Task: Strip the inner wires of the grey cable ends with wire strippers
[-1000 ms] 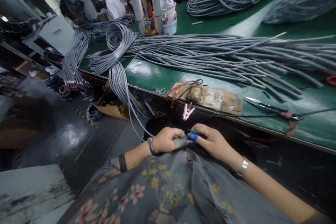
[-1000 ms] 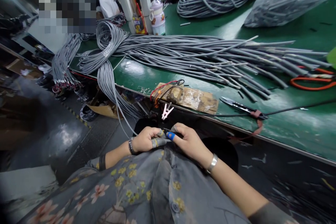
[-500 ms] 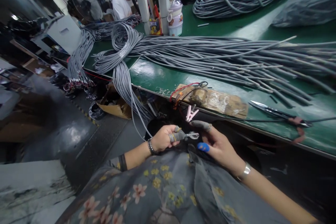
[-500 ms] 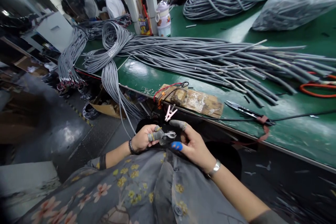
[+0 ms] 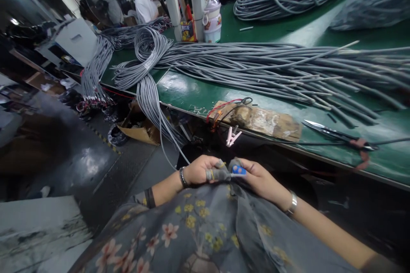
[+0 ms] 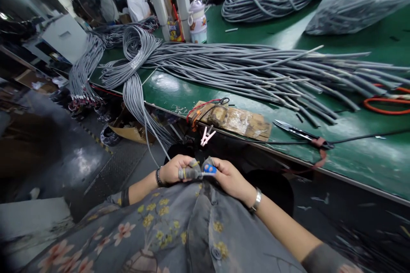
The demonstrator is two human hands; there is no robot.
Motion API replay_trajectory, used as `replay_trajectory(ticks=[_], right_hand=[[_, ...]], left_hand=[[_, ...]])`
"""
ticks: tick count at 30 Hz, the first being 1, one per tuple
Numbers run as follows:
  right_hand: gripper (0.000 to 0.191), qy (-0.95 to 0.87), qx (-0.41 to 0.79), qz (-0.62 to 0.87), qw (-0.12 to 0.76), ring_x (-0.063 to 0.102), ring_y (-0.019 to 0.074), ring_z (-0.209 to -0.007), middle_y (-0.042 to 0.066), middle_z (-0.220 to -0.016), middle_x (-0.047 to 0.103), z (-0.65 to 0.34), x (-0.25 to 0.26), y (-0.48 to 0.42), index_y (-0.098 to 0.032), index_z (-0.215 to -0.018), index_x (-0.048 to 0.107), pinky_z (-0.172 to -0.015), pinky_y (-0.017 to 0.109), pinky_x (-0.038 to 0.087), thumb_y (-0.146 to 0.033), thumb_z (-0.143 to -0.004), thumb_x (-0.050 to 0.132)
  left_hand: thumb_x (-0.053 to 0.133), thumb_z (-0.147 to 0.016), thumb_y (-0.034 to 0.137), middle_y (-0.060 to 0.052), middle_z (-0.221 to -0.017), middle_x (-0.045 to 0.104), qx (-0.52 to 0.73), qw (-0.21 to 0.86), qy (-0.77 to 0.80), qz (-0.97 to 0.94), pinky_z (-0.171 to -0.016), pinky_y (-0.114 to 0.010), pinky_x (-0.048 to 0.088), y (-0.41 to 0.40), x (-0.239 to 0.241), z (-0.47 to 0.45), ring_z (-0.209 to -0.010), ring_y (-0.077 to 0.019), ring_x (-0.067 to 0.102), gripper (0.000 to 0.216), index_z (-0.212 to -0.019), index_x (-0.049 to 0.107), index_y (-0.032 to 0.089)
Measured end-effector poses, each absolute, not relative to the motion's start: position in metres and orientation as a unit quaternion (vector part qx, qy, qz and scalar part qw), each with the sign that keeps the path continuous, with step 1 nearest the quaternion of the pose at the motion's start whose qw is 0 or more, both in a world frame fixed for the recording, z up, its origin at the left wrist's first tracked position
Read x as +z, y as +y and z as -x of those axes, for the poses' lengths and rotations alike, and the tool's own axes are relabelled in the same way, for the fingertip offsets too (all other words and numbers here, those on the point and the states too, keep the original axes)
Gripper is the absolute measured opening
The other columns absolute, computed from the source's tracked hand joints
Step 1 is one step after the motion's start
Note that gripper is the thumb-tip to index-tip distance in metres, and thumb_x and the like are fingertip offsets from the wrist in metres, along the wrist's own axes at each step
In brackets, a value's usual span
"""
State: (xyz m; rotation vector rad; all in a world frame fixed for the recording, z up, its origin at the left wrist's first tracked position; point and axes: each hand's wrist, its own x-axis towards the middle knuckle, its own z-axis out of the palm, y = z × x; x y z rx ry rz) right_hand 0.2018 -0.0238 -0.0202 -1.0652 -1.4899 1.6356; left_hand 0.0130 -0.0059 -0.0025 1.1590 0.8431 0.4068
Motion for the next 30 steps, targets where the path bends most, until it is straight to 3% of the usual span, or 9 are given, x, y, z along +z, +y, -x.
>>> replay_trajectory(ticks=[4,9,12,16,21,24,27,30], right_hand=[[0.064,-0.459,0.664,0.488,0.333,0.032,0.0095,-0.05,-0.003,-0.053,0.044,-0.198,-0.031,-0.019,-0.019,-0.059,0.053,-0.045,0.023,0.031,-0.08,-0.051,0.067],[0.067,-0.416,0.65,0.533,0.347,0.015,0.0077,-0.043,-0.008,-0.045,0.023,-0.218,-0.037,-0.019,-0.023,-0.052,0.035,-0.039,0.024,0.014,-0.089,-0.06,0.05],[0.07,-0.477,0.656,0.506,0.294,0.02,0.0087,-0.045,-0.005,-0.046,0.028,-0.228,-0.024,-0.025,-0.022,-0.049,0.038,-0.041,0.025,0.018,-0.09,-0.062,0.044],[0.065,-0.553,0.646,0.456,0.261,0.034,0.0112,-0.056,-0.002,-0.056,0.043,-0.219,-0.006,-0.027,-0.019,-0.056,0.05,-0.05,0.024,0.031,-0.083,-0.057,0.06],[0.059,-0.491,0.675,0.481,0.27,0.027,0.0078,-0.05,-0.005,-0.05,0.036,-0.198,-0.013,-0.023,-0.018,-0.05,0.046,-0.045,0.022,0.027,-0.072,-0.055,0.069],[0.055,-0.468,0.653,0.512,0.305,0.03,0.0083,-0.049,-0.004,-0.049,0.042,-0.194,-0.027,-0.017,-0.018,-0.051,0.051,-0.045,0.023,0.029,-0.069,-0.052,0.072],[0.057,-0.45,0.613,0.542,0.357,0.03,0.0093,-0.048,-0.004,-0.049,0.04,-0.201,-0.036,-0.009,-0.02,-0.053,0.049,-0.044,0.024,0.027,-0.074,-0.054,0.067],[0.059,-0.44,0.586,0.556,0.392,0.025,0.0098,-0.044,-0.005,-0.046,0.032,-0.211,-0.034,-0.002,-0.023,-0.056,0.045,-0.04,0.025,0.021,-0.08,-0.063,0.057]], left_hand=[[0.074,-0.064,0.057,-0.005,-0.068,0.066,0.145,0.662,0.3,-0.671,-0.063,-0.021,0.045,0.0,0.009,-0.008,-0.061,-0.0114,0.057,0.045,-0.069,0.068,0.013],[0.065,-0.078,0.046,-0.01,-0.082,0.072,0.164,0.54,0.312,-0.764,-0.072,-0.023,0.047,0.002,0.007,-0.004,-0.074,-0.0168,0.064,0.032,-0.083,0.074,0.015],[0.062,-0.081,0.041,-0.009,-0.081,0.072,0.167,0.475,0.345,-0.792,-0.07,-0.022,0.045,0.001,0.003,-0.004,-0.072,-0.0152,0.063,0.028,-0.087,0.073,0.016],[0.062,-0.081,0.033,-0.006,-0.075,0.07,0.144,0.413,0.36,-0.824,-0.066,-0.02,0.042,0.0,0.001,-0.008,-0.068,-0.0135,0.06,0.019,-0.084,0.072,0.017],[0.064,-0.079,0.037,-0.003,-0.071,0.066,0.138,0.492,0.352,-0.784,-0.062,-0.019,0.04,0.002,-0.004,-0.01,-0.062,-0.0105,0.054,0.024,-0.079,0.07,0.013],[0.068,-0.074,0.046,-0.003,-0.069,0.065,0.133,0.577,0.356,-0.723,-0.064,-0.019,0.043,0.002,-0.005,-0.005,-0.063,-0.0105,0.054,0.035,-0.076,0.069,0.011],[0.073,-0.065,0.056,-0.007,-0.071,0.067,0.141,0.641,0.349,-0.668,-0.065,-0.023,0.047,0.002,-0.001,0.002,-0.065,-0.0133,0.058,0.047,-0.075,0.071,0.01],[0.074,-0.062,0.059,-0.008,-0.071,0.067,0.2,0.633,0.373,-0.648,-0.063,-0.024,0.048,0.006,0.005,0.008,-0.063,-0.0134,0.058,0.051,-0.076,0.072,0.01]])
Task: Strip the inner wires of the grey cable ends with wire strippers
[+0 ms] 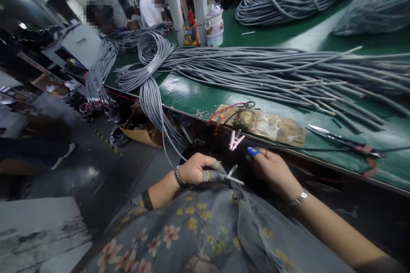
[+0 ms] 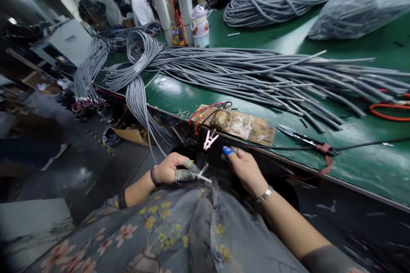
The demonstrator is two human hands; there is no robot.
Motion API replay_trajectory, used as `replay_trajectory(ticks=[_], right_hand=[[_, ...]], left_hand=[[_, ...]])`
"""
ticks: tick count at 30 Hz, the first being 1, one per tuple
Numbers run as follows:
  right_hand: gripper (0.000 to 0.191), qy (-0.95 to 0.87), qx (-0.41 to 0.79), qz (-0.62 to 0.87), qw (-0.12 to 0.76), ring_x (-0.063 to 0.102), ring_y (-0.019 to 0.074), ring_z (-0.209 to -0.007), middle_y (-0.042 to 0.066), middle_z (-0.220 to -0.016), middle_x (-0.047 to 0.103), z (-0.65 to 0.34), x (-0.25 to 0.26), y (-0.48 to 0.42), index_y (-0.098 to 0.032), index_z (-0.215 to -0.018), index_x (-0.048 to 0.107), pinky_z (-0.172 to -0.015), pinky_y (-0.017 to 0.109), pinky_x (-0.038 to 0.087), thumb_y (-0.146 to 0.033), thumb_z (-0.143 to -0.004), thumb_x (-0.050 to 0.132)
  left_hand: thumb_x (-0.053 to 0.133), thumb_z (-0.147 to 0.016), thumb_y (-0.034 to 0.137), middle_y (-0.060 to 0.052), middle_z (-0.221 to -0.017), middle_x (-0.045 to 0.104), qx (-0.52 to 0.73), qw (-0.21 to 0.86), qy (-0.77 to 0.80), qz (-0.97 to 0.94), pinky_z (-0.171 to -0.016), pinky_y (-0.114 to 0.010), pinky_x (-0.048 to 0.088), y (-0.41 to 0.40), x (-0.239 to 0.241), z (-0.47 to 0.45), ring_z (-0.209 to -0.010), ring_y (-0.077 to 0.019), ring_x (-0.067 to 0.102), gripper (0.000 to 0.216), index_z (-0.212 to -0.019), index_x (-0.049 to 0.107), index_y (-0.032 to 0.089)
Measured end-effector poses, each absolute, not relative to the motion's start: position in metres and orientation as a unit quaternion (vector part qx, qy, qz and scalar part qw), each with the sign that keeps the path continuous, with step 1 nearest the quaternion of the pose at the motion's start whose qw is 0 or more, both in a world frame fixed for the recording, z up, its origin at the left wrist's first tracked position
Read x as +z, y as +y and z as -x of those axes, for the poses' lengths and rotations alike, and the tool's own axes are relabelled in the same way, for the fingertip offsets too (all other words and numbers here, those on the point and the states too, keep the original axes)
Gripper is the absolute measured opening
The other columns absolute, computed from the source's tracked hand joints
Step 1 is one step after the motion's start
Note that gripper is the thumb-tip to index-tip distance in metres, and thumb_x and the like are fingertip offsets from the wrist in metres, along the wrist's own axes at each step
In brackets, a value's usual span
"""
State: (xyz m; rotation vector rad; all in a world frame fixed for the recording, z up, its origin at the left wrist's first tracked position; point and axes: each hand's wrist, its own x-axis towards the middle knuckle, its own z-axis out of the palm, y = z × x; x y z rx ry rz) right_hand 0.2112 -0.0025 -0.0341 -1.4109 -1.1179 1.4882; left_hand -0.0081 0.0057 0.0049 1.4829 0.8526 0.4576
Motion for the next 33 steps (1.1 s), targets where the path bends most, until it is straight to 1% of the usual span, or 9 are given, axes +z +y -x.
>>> replay_trajectory(ticks=[2,5,10,14,18,21,24,28,33], right_hand=[[0.06,-0.461,0.583,0.54,0.395,0.027,0.0105,-0.043,-0.004,-0.047,0.035,-0.214,-0.028,-0.001,-0.022,-0.056,0.047,-0.04,0.025,0.023,-0.081,-0.069,0.051],[0.059,-0.504,0.582,0.503,0.392,0.037,0.0123,-0.048,0.0,-0.052,0.044,-0.211,-0.018,-0.002,-0.022,-0.062,0.054,-0.044,0.026,0.031,-0.079,-0.073,0.051],[0.061,-0.563,0.549,0.5,0.363,0.033,0.0121,-0.047,0.0,-0.055,0.046,-0.209,-0.01,-0.004,-0.022,-0.06,0.051,-0.043,0.027,0.029,-0.082,-0.074,0.046],[0.067,-0.637,0.516,0.486,0.303,0.038,0.0147,-0.049,0.003,-0.053,0.048,-0.218,-0.007,-0.012,-0.023,-0.058,0.051,-0.046,0.029,0.034,-0.085,-0.076,0.032],[0.062,-0.649,0.531,0.482,0.253,0.041,0.014,-0.05,0.002,-0.054,0.051,-0.223,-0.001,-0.024,-0.022,-0.06,0.054,-0.048,0.027,0.037,-0.078,-0.081,0.036],[0.057,-0.613,0.591,0.488,0.192,0.036,0.01,-0.044,0.0,-0.051,0.049,-0.224,0.002,-0.03,-0.021,-0.061,0.053,-0.041,0.023,0.03,-0.071,-0.083,0.04],[0.047,-0.522,0.693,0.478,0.14,0.029,0.0062,-0.036,-0.002,-0.052,0.053,-0.225,0.0,-0.033,-0.019,-0.079,0.055,-0.035,0.021,0.019,-0.066,-0.079,0.049],[0.051,-0.415,0.776,0.453,0.141,0.021,0.0034,-0.032,-0.004,-0.051,0.055,-0.227,-0.01,-0.038,-0.016,-0.103,0.053,-0.033,0.019,0.008,-0.059,-0.076,0.057],[0.053,-0.363,0.808,0.441,0.145,0.018,0.0028,-0.031,-0.005,-0.049,0.053,-0.226,-0.019,-0.041,-0.015,-0.116,0.052,-0.031,0.017,0.007,-0.05,-0.077,0.06]], left_hand=[[0.075,-0.06,0.06,-0.005,-0.065,0.064,0.25,0.605,0.403,-0.639,-0.059,-0.023,0.046,0.01,0.009,0.011,-0.057,-0.011,0.054,0.052,-0.073,0.071,0.01],[0.077,-0.056,0.06,-0.001,-0.057,0.058,0.287,0.596,0.422,-0.619,-0.053,-0.022,0.043,0.016,0.013,0.01,-0.051,-0.0083,0.049,0.052,-0.069,0.069,0.01],[0.078,-0.057,0.058,0.0,-0.056,0.056,0.286,0.609,0.416,-0.612,-0.053,-0.021,0.043,0.016,0.013,0.008,-0.05,-0.0078,0.048,0.05,-0.067,0.067,0.01],[0.071,-0.068,0.057,-0.005,-0.066,0.064,0.259,0.566,0.429,-0.655,-0.059,-0.021,0.044,0.007,0.005,0.009,-0.059,-0.0111,0.055,0.047,-0.074,0.068,0.01],[0.06,-0.082,0.04,-0.005,-0.073,0.069,0.184,0.441,0.431,-0.766,-0.062,-0.021,0.041,-0.006,0.002,0.009,-0.064,-0.0116,0.059,0.028,-0.08,0.07,0.014],[0.056,-0.083,0.029,-0.003,-0.072,0.07,0.1,0.339,0.425,-0.833,-0.06,-0.022,0.038,-0.013,0.004,0.004,-0.065,-0.0121,0.06,0.019,-0.081,0.07,0.017],[0.056,-0.079,0.027,-0.002,-0.073,0.07,0.028,0.267,0.42,-0.867,-0.057,-0.023,0.035,-0.015,0.007,-0.003,-0.067,-0.0141,0.061,0.015,-0.081,0.069,0.018],[0.056,-0.078,0.027,-0.002,-0.075,0.07,-0.023,0.229,0.415,-0.88,-0.056,-0.024,0.035,-0.015,0.008,-0.008,-0.069,-0.0149,0.063,0.015,-0.082,0.067,0.019],[0.057,-0.077,0.03,-0.002,-0.076,0.071,-0.043,0.223,0.404,-0.886,-0.054,-0.024,0.032,-0.015,0.007,-0.012,-0.07,-0.0153,0.063,0.017,-0.084,0.067,0.02]])
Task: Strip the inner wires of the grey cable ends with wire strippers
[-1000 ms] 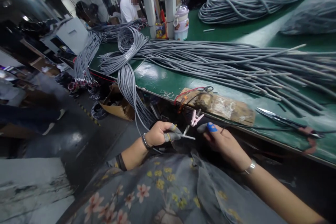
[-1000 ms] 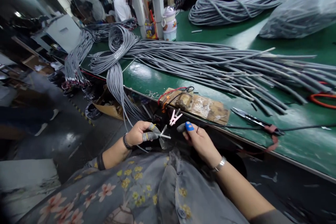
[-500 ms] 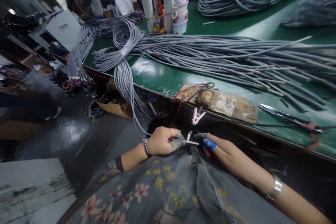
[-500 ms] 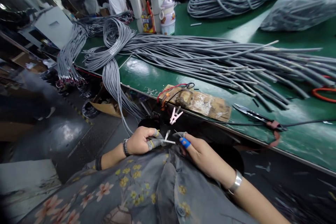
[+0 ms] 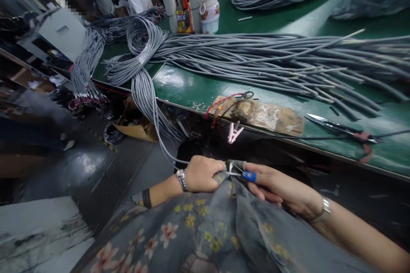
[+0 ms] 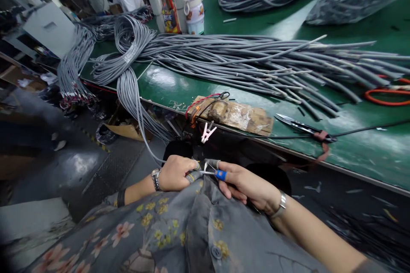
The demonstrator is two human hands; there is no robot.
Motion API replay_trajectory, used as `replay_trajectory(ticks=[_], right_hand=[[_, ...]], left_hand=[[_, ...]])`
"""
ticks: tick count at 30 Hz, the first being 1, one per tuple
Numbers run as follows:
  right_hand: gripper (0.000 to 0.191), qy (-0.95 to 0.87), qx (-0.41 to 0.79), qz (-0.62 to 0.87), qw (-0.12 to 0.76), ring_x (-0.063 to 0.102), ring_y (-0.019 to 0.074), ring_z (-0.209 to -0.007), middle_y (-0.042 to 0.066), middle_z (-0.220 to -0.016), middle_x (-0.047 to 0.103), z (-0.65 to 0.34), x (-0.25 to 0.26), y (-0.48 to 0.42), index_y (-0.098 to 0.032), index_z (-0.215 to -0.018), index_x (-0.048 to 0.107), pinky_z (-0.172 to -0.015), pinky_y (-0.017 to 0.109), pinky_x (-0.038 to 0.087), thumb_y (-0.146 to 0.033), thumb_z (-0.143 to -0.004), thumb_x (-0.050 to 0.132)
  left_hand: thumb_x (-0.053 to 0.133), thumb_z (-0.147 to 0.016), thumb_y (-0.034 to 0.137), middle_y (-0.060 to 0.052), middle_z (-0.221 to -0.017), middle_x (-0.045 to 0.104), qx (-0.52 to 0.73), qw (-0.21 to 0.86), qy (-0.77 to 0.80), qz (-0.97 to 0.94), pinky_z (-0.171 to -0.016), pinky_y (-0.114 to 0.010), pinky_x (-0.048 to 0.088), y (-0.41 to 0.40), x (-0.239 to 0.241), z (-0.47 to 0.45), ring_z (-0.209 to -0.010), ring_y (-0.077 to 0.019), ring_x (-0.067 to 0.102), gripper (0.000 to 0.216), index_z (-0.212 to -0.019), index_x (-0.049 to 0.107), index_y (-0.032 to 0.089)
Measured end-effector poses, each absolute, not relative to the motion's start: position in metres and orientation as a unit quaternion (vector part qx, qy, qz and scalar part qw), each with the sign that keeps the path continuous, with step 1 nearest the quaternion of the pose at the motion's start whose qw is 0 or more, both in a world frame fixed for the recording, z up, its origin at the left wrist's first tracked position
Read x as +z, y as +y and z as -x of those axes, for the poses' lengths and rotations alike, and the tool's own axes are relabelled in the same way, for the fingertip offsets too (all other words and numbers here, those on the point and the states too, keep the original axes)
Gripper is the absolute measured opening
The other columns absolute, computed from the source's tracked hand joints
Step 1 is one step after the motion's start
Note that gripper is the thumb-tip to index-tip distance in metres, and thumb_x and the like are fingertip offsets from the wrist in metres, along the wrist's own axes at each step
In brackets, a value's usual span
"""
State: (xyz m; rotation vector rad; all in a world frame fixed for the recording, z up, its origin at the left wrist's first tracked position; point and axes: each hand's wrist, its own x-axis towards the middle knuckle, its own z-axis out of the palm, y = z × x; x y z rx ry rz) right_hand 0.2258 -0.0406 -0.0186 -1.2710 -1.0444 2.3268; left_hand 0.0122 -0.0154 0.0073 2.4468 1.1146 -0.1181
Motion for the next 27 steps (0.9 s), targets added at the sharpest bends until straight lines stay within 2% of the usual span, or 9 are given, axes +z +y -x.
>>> replay_trajectory(ticks=[3,14,16,19,23,27], right_hand=[[0.054,-0.349,0.811,0.446,0.144,0.018,0.0027,-0.031,-0.006,-0.048,0.051,-0.225,-0.017,-0.041,-0.015,-0.119,0.052,-0.03,0.015,0.009,-0.048,-0.077,0.06],[0.034,-0.342,0.815,0.444,0.147,0.015,0.0032,-0.031,-0.009,-0.046,0.043,-0.224,-0.015,-0.041,-0.019,-0.104,0.055,-0.03,0.015,0.01,-0.042,-0.08,0.058],[0.028,-0.336,0.815,0.446,0.153,0.014,0.0036,-0.031,-0.009,-0.045,0.041,-0.223,-0.017,-0.039,-0.019,-0.099,0.055,-0.03,0.015,0.009,-0.04,-0.08,0.058],[0.018,-0.299,0.794,0.489,0.202,0.014,0.0034,-0.031,-0.01,-0.044,0.037,-0.221,-0.025,-0.035,-0.021,-0.079,0.048,-0.03,0.015,0.011,-0.036,-0.078,0.057],[0.028,-0.262,0.748,0.544,0.277,0.015,0.0029,-0.031,-0.011,-0.041,0.031,-0.224,-0.033,-0.034,-0.022,-0.067,0.034,-0.03,0.013,0.016,-0.037,-0.077,0.056],[0.037,-0.316,0.785,0.473,0.245,0.013,0.0007,-0.031,-0.011,-0.042,0.037,-0.23,-0.023,-0.042,-0.021,-0.07,0.04,-0.029,0.012,0.014,-0.048,-0.075,0.064]], left_hand=[[0.056,-0.077,0.031,-0.002,-0.077,0.071,-0.051,0.224,0.403,-0.886,-0.054,-0.024,0.031,-0.015,0.008,-0.014,-0.071,-0.0155,0.064,0.019,-0.086,0.068,0.02],[0.055,-0.077,0.029,-0.002,-0.075,0.07,-0.049,0.23,0.408,-0.882,-0.054,-0.024,0.032,-0.013,0.009,-0.014,-0.07,-0.016,0.062,0.017,-0.084,0.067,0.019],[0.057,-0.076,0.028,-0.002,-0.076,0.07,-0.041,0.234,0.395,-0.887,-0.054,-0.024,0.032,-0.012,0.007,-0.014,-0.07,-0.0154,0.062,0.015,-0.083,0.067,0.019],[0.059,-0.077,0.029,0.0,-0.076,0.07,-0.026,0.262,0.349,-0.899,-0.057,-0.023,0.033,-0.011,0.004,-0.011,-0.071,-0.0134,0.062,0.013,-0.082,0.067,0.02],[0.057,-0.082,0.031,0.0,-0.074,0.07,0.007,0.292,0.338,-0.895,-0.058,-0.021,0.033,-0.011,0.003,-0.004,-0.069,-0.0109,0.061,0.015,-0.083,0.067,0.019],[0.057,-0.08,0.024,0.0,-0.072,0.07,0.017,0.262,0.39,-0.883,-0.056,-0.023,0.031,-0.011,0.003,0.0,-0.067,-0.0114,0.061,0.012,-0.08,0.067,0.019]])
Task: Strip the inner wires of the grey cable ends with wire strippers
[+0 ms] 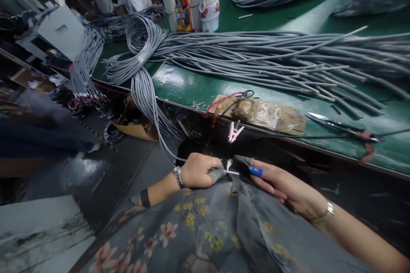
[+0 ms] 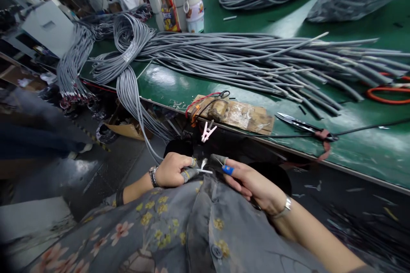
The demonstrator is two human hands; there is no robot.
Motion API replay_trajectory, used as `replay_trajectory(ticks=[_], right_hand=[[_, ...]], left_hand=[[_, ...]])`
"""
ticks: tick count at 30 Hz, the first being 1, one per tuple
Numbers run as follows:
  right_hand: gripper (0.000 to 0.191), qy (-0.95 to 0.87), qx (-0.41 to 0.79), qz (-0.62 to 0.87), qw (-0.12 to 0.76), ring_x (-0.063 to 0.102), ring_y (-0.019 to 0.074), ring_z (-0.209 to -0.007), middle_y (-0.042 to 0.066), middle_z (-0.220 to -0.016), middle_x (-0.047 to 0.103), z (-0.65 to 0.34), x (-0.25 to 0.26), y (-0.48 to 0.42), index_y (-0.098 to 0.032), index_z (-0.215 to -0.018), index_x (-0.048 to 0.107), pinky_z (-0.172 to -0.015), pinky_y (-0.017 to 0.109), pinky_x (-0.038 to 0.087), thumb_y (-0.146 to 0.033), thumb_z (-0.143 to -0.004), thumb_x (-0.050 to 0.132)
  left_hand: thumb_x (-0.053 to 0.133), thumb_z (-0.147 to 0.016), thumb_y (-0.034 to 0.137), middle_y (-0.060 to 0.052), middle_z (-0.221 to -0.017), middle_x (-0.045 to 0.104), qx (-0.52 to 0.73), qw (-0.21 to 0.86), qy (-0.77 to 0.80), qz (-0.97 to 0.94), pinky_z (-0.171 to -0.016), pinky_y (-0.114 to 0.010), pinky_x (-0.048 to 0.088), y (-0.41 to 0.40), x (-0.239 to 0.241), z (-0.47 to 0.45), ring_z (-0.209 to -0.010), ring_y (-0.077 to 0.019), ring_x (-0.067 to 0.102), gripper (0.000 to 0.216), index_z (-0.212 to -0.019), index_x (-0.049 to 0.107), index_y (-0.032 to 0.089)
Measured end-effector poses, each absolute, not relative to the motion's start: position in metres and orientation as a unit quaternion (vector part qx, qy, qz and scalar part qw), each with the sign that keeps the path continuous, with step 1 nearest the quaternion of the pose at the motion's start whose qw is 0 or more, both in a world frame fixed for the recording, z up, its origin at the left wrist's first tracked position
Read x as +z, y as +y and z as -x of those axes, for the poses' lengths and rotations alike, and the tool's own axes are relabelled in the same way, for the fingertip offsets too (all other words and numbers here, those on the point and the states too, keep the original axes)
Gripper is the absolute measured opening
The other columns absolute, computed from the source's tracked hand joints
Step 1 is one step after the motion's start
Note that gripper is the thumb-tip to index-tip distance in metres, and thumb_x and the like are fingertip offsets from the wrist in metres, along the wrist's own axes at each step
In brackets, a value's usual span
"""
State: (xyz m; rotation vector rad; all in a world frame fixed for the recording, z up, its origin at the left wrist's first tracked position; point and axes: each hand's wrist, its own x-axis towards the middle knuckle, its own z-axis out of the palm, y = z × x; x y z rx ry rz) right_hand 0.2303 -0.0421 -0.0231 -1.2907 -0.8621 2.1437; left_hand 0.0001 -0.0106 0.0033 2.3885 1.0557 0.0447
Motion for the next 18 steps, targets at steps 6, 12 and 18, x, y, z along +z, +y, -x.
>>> replay_trajectory(ticks=[6,12,18], right_hand=[[0.04,-0.321,0.833,0.419,0.165,0.015,0.0008,-0.028,-0.011,-0.042,0.039,-0.232,-0.008,-0.042,-0.019,-0.082,0.051,-0.026,0.012,0.012,-0.054,-0.071,0.068],[0.034,-0.313,0.831,0.434,0.151,0.014,0.0021,-0.028,-0.011,-0.041,0.038,-0.227,-0.01,-0.043,-0.019,-0.09,0.054,-0.027,0.013,0.012,-0.047,-0.074,0.065],[0.024,-0.309,0.808,0.469,0.18,0.014,0.0035,-0.031,-0.011,-0.044,0.036,-0.222,-0.015,-0.042,-0.02,-0.086,0.052,-0.03,0.016,0.01,-0.042,-0.079,0.061]], left_hand=[[0.057,-0.079,0.029,0.0,-0.073,0.069,0.005,0.236,0.37,-0.899,-0.056,-0.024,0.032,-0.01,-0.001,-0.004,-0.071,-0.0129,0.063,0.013,-0.078,0.065,0.019],[0.057,-0.079,0.028,0.001,-0.074,0.069,-0.004,0.243,0.362,-0.9,-0.057,-0.024,0.033,-0.01,0.001,-0.007,-0.07,-0.0128,0.063,0.012,-0.078,0.064,0.019],[0.057,-0.08,0.029,-0.001,-0.072,0.068,0.024,0.295,0.372,-0.88,-0.059,-0.021,0.036,-0.008,0.0,-0.005,-0.07,-0.0127,0.061,0.015,-0.078,0.066,0.018]])
